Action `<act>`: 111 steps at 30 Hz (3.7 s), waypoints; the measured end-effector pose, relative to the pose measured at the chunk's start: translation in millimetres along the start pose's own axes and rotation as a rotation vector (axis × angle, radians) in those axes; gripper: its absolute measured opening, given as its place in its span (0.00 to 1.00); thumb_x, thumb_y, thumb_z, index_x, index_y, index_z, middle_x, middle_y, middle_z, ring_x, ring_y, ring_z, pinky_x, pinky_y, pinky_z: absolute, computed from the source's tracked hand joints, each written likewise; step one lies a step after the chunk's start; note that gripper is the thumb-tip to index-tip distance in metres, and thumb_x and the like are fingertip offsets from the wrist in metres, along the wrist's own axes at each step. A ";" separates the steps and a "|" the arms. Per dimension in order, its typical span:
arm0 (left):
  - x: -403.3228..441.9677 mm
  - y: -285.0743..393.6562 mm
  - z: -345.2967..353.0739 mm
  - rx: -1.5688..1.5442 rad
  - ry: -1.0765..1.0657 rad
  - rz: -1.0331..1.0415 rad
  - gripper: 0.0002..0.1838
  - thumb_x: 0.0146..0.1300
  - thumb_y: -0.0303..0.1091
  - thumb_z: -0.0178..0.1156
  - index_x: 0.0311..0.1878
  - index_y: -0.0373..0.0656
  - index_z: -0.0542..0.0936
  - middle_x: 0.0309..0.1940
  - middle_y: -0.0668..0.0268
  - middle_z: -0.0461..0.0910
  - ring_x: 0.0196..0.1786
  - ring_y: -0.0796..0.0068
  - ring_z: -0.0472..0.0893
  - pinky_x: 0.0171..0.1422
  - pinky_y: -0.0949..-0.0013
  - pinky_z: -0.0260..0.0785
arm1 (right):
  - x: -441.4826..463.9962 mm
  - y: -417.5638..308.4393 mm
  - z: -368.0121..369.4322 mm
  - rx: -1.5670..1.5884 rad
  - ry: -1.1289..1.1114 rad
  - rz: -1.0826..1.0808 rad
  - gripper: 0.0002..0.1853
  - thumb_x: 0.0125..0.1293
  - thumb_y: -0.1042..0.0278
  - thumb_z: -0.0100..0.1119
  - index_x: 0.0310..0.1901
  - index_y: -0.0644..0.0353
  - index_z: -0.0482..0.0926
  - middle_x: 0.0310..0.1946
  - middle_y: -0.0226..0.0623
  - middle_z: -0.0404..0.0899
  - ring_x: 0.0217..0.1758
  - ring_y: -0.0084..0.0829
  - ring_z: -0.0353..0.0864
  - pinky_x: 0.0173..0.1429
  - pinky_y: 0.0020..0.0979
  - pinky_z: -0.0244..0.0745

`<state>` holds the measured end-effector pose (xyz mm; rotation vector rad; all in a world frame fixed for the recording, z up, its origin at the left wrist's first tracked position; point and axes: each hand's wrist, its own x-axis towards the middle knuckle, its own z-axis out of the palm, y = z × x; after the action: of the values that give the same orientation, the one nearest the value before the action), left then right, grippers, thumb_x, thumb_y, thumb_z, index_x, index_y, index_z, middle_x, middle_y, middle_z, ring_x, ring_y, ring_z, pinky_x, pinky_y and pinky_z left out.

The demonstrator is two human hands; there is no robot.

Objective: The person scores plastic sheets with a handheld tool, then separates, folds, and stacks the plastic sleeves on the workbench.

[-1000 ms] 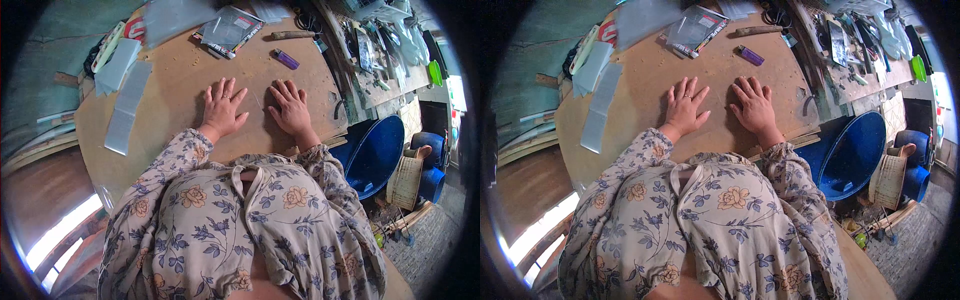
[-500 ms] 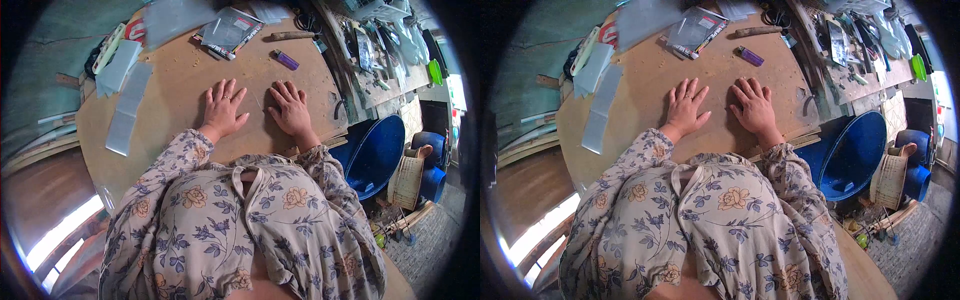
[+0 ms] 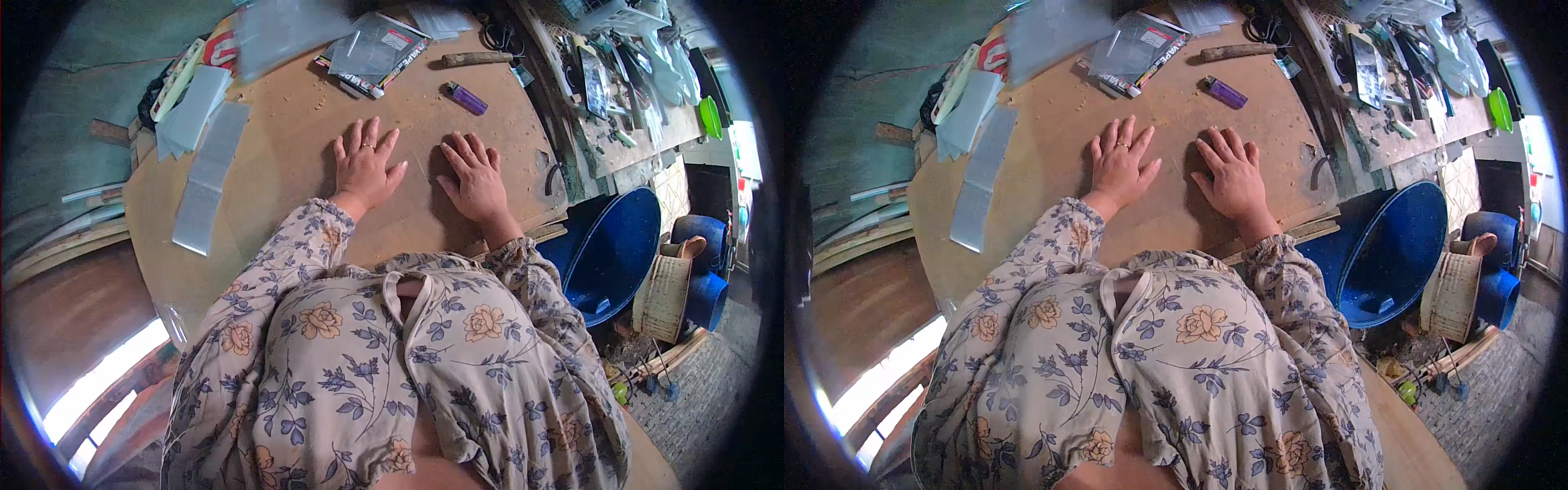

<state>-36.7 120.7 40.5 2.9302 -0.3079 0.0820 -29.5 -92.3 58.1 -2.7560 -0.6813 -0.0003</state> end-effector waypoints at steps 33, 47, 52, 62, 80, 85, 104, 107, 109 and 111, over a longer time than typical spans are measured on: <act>2.9 -1.3 -2.1 -0.013 -0.019 -0.064 0.30 0.55 0.52 0.52 0.62 0.60 0.64 0.66 0.62 0.52 0.68 0.57 0.48 0.66 0.46 0.38 | -68.0 96.8 -12.7 -0.037 0.558 0.597 0.18 0.48 0.59 0.65 0.36 0.63 0.74 0.33 0.43 0.74 0.38 0.43 0.73 0.43 0.37 0.69; 1.6 -1.0 -5.0 -0.017 -0.031 -0.071 0.30 0.55 0.52 0.52 0.63 0.60 0.63 0.67 0.62 0.50 0.67 0.55 0.49 0.65 0.47 0.38 | -66.8 109.2 -13.0 -0.054 0.512 0.735 0.09 0.52 0.68 0.58 0.35 0.60 0.76 0.31 0.43 0.76 0.37 0.44 0.75 0.43 0.38 0.70; 0.2 -2.7 -5.5 -0.034 -0.030 -0.069 0.30 0.55 0.51 0.52 0.63 0.60 0.63 0.67 0.62 0.51 0.67 0.56 0.49 0.65 0.47 0.38 | -40.1 52.7 -35.8 0.095 0.675 0.448 0.05 0.52 0.75 0.56 0.32 0.59 0.75 0.27 0.41 0.75 0.31 0.41 0.76 0.34 0.35 0.72; -1.6 -2.9 -7.0 -0.037 -0.016 -0.082 0.29 0.55 0.52 0.54 0.62 0.61 0.64 0.66 0.63 0.52 0.67 0.57 0.50 0.65 0.47 0.40 | 13.0 -35.7 19.0 0.435 0.359 0.105 0.03 0.56 0.72 0.54 0.33 0.60 0.74 0.31 0.43 0.74 0.32 0.44 0.76 0.35 0.38 0.72; -4.8 -4.3 -13.4 -0.049 -0.012 -0.093 0.29 0.54 0.50 0.55 0.61 0.61 0.64 0.66 0.64 0.53 0.67 0.58 0.50 0.66 0.47 0.40 | 20.5 -43.6 21.4 0.336 0.330 0.084 0.03 0.55 0.72 0.54 0.31 0.58 0.75 0.30 0.40 0.74 0.33 0.44 0.76 0.37 0.38 0.72; -6.5 -4.5 -16.1 -0.056 -0.007 -0.096 0.29 0.54 0.51 0.56 0.61 0.62 0.65 0.66 0.65 0.53 0.68 0.59 0.50 0.67 0.46 0.38 | 20.7 -45.1 22.2 0.357 0.356 0.085 0.03 0.55 0.71 0.54 0.31 0.58 0.75 0.30 0.40 0.74 0.34 0.43 0.75 0.37 0.38 0.72; -8.5 -5.6 -15.0 -0.039 -0.018 -0.061 0.31 0.56 0.52 0.51 0.64 0.57 0.61 0.66 0.61 0.51 0.68 0.57 0.48 0.66 0.47 0.38 | -6.6 37.8 5.8 0.370 0.760 0.538 0.05 0.58 0.71 0.54 0.36 0.59 0.73 0.29 0.37 0.76 0.31 0.31 0.76 0.36 0.29 0.70; -9.4 -7.3 -11.3 -0.041 0.008 -0.043 0.35 0.56 0.50 0.50 0.66 0.50 0.55 0.66 0.58 0.52 0.67 0.56 0.49 0.65 0.46 0.38 | -22.8 57.5 2.4 0.186 0.846 0.573 0.04 0.58 0.70 0.54 0.34 0.59 0.74 0.27 0.38 0.75 0.30 0.33 0.76 0.35 0.30 0.70; -10.0 -10.7 -4.3 -0.110 0.123 -0.057 0.38 0.57 0.50 0.48 0.67 0.47 0.49 0.66 0.56 0.50 0.68 0.55 0.49 0.65 0.44 0.37 | -30.0 62.3 3.9 0.182 0.789 0.624 0.05 0.58 0.69 0.54 0.35 0.58 0.73 0.28 0.39 0.76 0.31 0.35 0.76 0.36 0.31 0.71; -12.9 -15.7 -3.1 -0.145 0.146 -0.039 0.39 0.56 0.49 0.49 0.67 0.45 0.48 0.66 0.54 0.50 0.67 0.54 0.50 0.64 0.42 0.37 | -29.7 60.2 5.1 0.179 0.760 0.655 0.06 0.58 0.68 0.54 0.36 0.58 0.73 0.30 0.39 0.76 0.32 0.35 0.77 0.36 0.32 0.71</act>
<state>-46.1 139.0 39.6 2.7664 -0.2235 0.2559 -28.8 -155.0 33.7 -2.3874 0.3937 -0.7474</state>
